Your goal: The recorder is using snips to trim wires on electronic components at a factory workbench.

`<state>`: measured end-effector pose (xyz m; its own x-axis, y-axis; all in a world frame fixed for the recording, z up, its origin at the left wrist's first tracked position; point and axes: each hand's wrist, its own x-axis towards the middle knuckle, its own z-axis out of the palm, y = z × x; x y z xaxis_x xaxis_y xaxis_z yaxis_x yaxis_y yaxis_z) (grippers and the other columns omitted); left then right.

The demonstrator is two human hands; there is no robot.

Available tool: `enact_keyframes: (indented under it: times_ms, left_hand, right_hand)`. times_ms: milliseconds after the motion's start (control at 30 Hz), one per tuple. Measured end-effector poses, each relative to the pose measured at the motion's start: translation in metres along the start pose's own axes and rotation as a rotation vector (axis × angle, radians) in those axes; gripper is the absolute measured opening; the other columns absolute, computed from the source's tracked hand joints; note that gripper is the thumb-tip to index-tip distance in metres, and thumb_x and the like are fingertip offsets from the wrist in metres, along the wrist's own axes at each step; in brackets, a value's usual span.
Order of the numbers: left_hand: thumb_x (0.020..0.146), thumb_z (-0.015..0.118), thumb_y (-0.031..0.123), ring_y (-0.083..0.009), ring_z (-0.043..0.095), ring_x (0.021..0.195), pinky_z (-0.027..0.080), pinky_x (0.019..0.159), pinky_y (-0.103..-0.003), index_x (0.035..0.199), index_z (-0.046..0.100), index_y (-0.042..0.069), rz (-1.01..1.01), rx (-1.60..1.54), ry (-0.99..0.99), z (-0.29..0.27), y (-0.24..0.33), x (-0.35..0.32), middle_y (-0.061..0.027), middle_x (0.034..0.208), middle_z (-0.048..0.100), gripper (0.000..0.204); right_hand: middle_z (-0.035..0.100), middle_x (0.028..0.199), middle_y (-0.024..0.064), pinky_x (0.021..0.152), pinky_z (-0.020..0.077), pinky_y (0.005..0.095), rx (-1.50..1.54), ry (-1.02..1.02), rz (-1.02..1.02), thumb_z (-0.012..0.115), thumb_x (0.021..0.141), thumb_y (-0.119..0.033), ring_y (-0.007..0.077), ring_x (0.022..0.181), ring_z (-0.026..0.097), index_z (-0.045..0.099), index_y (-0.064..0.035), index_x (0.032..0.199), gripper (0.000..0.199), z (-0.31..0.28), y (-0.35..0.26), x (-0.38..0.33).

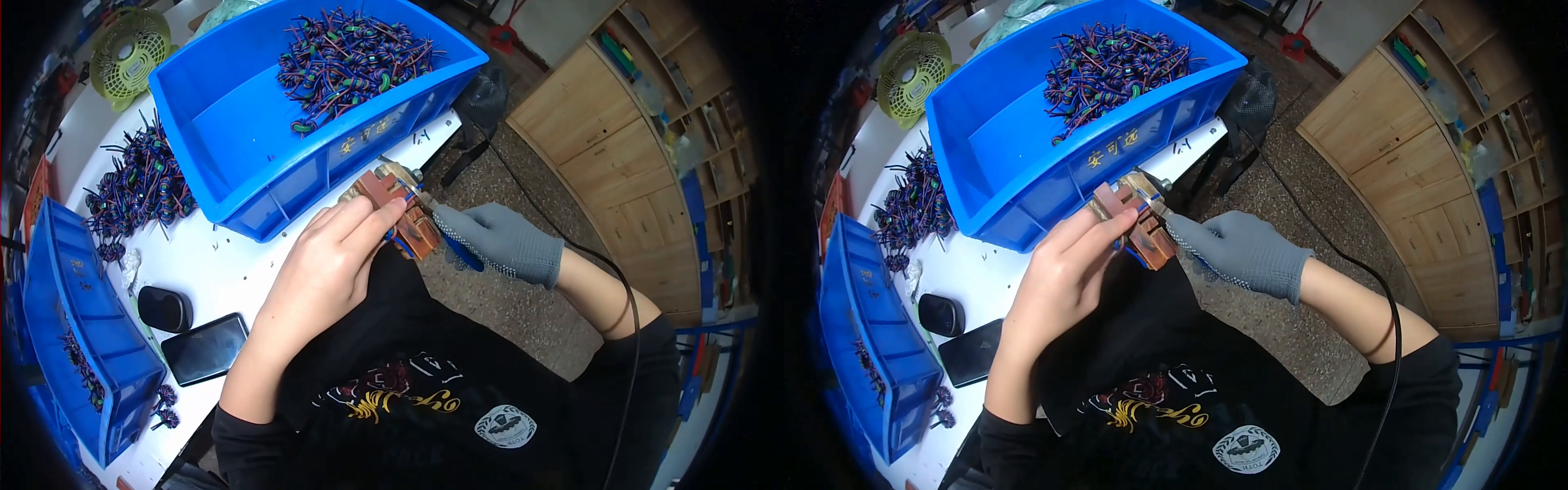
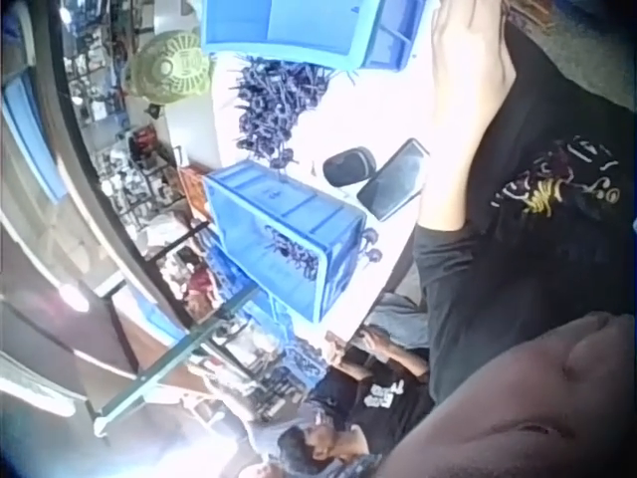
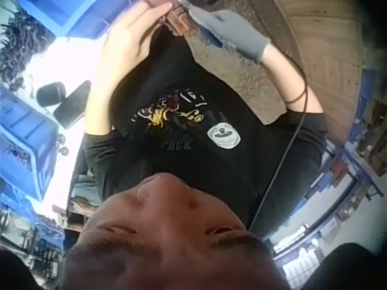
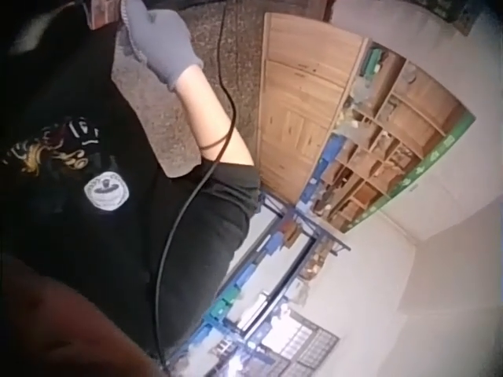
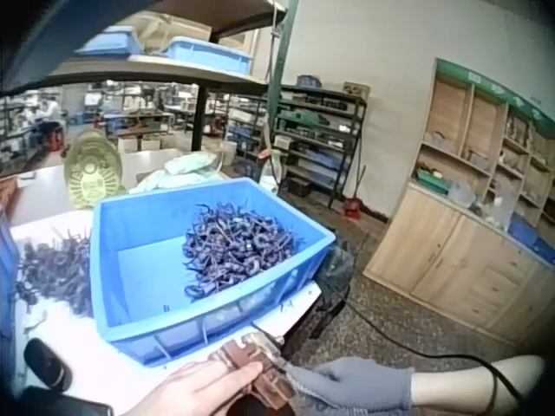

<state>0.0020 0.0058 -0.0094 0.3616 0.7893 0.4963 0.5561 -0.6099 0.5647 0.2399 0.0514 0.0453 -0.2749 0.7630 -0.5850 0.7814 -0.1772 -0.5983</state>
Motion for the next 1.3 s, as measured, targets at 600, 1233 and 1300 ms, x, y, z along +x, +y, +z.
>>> enact_keyframes:
  times_ms: [600,1233,1300]
  left_hand:
    - [0.086,0.063,-0.007,-0.0307,0.061,0.084,0.05,0.079,-0.038,0.127,0.063,0.001,0.038,-0.029,0.023,0.005,-0.003,-0.003,-0.0127,0.099,0.061,0.041]
    - [0.085,0.065,0.0,-0.0195,0.058,0.082,0.047,0.075,-0.029,0.123,0.071,0.0,-0.68,0.731,0.954,-0.165,0.057,-0.19,-0.0126,0.107,0.071,0.038]
    - [0.09,0.066,0.004,-0.0192,0.059,0.08,0.049,0.07,-0.03,0.124,0.07,-0.001,-0.831,0.786,0.969,-0.206,0.048,-0.194,-0.0144,0.109,0.071,0.034]
  right_hand:
    - [0.068,0.101,0.0066,0.059,0.048,0.0247,0.557,-0.273,-0.019,0.06,0.101,-0.031,0.0152,0.073,0.06,0.052,-0.0066,0.133,0.041,0.004,0.036,0.026]
    - [0.068,0.092,0.0055,0.071,0.0518,0.0287,1.412,-0.07,0.215,0.041,0.111,-0.035,0.0142,0.075,0.062,0.062,-0.0116,0.112,0.032,0.156,0.329,0.149]
    - [0.068,0.095,0.0057,0.074,0.0514,0.029,1.418,-0.092,0.233,0.04,0.111,-0.035,0.0144,0.078,0.062,0.062,-0.0117,0.115,0.032,0.162,0.347,0.152]
